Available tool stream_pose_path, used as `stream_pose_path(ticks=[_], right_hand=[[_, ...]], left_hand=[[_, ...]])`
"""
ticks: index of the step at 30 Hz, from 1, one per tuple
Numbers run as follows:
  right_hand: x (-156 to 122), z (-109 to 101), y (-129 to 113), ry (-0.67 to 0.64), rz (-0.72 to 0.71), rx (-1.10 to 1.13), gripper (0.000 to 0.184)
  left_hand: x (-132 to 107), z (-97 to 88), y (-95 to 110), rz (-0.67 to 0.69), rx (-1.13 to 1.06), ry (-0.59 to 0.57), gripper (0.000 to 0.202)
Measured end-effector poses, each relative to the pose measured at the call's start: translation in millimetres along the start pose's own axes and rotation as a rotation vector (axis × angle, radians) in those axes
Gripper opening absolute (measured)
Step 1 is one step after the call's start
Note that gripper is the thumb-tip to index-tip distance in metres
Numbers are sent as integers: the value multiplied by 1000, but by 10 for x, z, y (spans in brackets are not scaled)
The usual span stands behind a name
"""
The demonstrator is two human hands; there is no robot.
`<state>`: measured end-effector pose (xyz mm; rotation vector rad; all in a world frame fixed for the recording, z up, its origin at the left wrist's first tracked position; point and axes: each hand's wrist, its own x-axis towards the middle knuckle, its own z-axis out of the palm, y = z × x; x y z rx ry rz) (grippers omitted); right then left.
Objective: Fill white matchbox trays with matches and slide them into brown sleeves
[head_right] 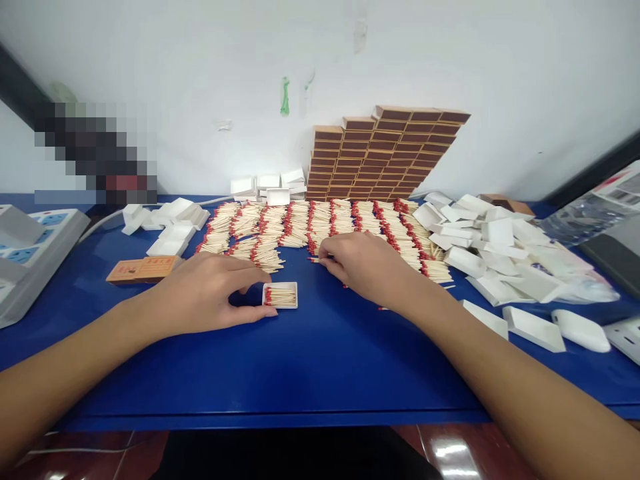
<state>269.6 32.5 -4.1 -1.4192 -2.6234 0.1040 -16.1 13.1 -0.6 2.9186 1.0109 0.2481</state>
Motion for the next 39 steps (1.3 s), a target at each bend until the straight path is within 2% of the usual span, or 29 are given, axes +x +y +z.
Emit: stream_pose_path(ticks=[23,26,30,34,39], right_hand=[[-4,-5,-26,-78,63,19,15],[-42,-23,-124,-18,19,102,15],[-109,-30,-376,48,-32,293,13],[-134,58,-560,56,-108,229,16],[-121,112,-571,50,-126,189,14]], left_hand=[[3,1,8,8,18,9,36],[6,6,7,3,17,16,38],[12,16,12,-10,22,34,39],[24,30,19,0,41,56,38],[19,41,23,24,7,72,34]])
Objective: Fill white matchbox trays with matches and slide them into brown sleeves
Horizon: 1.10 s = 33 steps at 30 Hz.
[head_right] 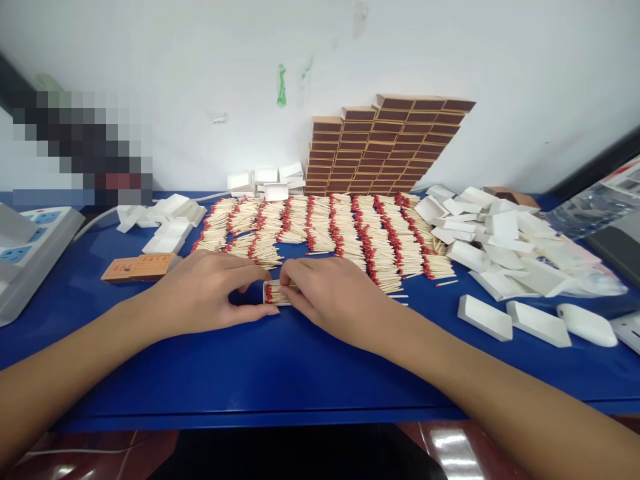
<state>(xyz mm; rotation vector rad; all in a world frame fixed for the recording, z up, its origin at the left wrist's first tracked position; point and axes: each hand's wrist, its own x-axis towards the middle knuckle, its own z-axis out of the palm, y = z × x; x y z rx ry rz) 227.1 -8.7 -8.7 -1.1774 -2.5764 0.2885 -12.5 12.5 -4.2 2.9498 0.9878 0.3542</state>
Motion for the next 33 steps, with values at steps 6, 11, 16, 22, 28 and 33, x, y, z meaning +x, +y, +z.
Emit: stream_pose_path(ticks=[6,11,16,22,28,33], right_hand=[[28,-179,305,105,120,-125,15],[71,-255,582,-2,189,-177,19],[96,-237,550,-46,183,-167,22],[74,-248,567,-126,226,-183,15],[58,-217,636,-52,193,-209,14],[58,-216,612,-48,180,-193,17]], left_hand=[[-14,-34,-5,-32,3,-23,39],[-6,-35,-2,-25,7,-33,38],[-10,-44,-1,-30,9,-33,38],[-10,-58,-5,-23,22,-34,38],[-8,-30,-5,-23,18,-41,36],[-15,-48,-6,-24,16,-45,38]])
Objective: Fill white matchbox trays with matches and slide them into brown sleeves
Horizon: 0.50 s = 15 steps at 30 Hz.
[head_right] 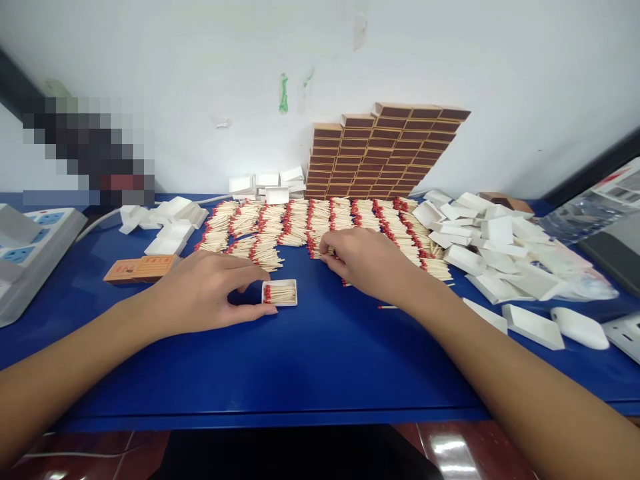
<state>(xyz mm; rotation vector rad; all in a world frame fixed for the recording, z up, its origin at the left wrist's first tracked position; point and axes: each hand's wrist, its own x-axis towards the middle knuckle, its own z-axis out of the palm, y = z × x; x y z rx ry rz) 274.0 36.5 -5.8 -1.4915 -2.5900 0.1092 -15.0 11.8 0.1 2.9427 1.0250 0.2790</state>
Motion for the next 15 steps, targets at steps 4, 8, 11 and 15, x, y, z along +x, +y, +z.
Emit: stream_pose_path(ticks=[4,8,11,15], right_hand=[[-3,-13,-20,-11,0,1,16],[-3,-2,-17,-19,-5,5,15],[-2,9,-3,-34,4,14,12],[-7,-11,7,-35,16,8,10]], left_hand=[[1,-6,-1,3,2,1,37],[4,2,-1,2,-4,-1,37],[2,1,-1,7,-7,1,37],[-4,-6,-3,4,3,3,37]])
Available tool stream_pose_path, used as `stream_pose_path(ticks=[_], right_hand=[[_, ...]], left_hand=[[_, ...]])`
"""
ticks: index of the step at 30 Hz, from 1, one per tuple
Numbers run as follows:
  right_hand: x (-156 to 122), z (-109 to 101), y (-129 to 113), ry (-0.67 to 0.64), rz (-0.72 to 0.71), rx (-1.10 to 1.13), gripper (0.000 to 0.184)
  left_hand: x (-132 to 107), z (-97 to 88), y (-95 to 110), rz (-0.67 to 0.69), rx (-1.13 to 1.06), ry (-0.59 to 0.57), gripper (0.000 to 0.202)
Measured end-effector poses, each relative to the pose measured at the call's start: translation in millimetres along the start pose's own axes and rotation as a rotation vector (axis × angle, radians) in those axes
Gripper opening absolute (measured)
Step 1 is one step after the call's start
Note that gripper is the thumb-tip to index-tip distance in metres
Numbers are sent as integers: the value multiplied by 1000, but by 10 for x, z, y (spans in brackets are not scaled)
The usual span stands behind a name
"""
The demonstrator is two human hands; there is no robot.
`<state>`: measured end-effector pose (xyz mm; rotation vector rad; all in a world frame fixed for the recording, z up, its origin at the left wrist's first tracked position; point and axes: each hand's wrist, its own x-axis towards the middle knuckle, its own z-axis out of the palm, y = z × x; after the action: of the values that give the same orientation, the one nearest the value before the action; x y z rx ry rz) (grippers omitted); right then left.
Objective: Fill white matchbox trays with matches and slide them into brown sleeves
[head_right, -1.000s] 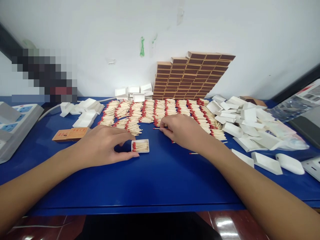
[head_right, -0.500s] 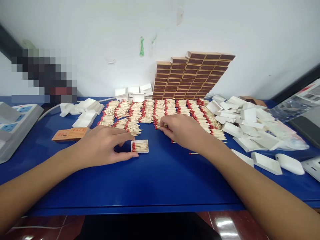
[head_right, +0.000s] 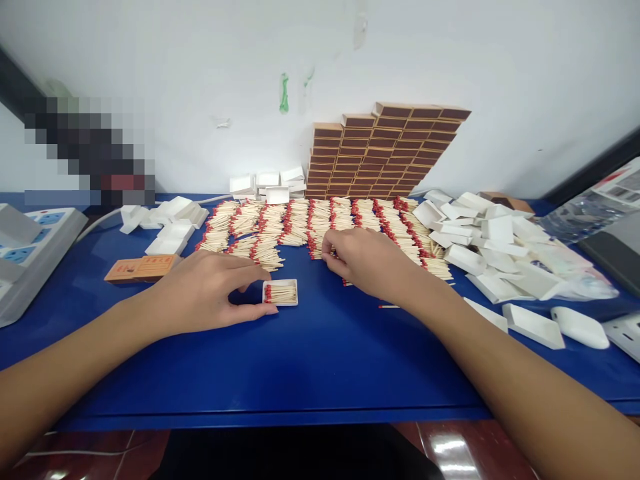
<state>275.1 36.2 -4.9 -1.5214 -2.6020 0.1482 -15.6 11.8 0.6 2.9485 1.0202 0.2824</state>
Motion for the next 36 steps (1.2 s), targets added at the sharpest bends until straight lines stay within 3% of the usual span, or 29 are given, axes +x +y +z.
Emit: stream_pose_path(ticks=[5,20,36], right_hand=[[-23,-66,-36,-72,-57,30,12],[-9,-25,0,-9,-53,62,18],[-36,-119,-89,-79,-50,94,22]], left_hand=[[-1,10,-1,1,5,-1,36],[0,18,-6,-2,9,-6,39],[1,34,-13,-2,11,8,38]])
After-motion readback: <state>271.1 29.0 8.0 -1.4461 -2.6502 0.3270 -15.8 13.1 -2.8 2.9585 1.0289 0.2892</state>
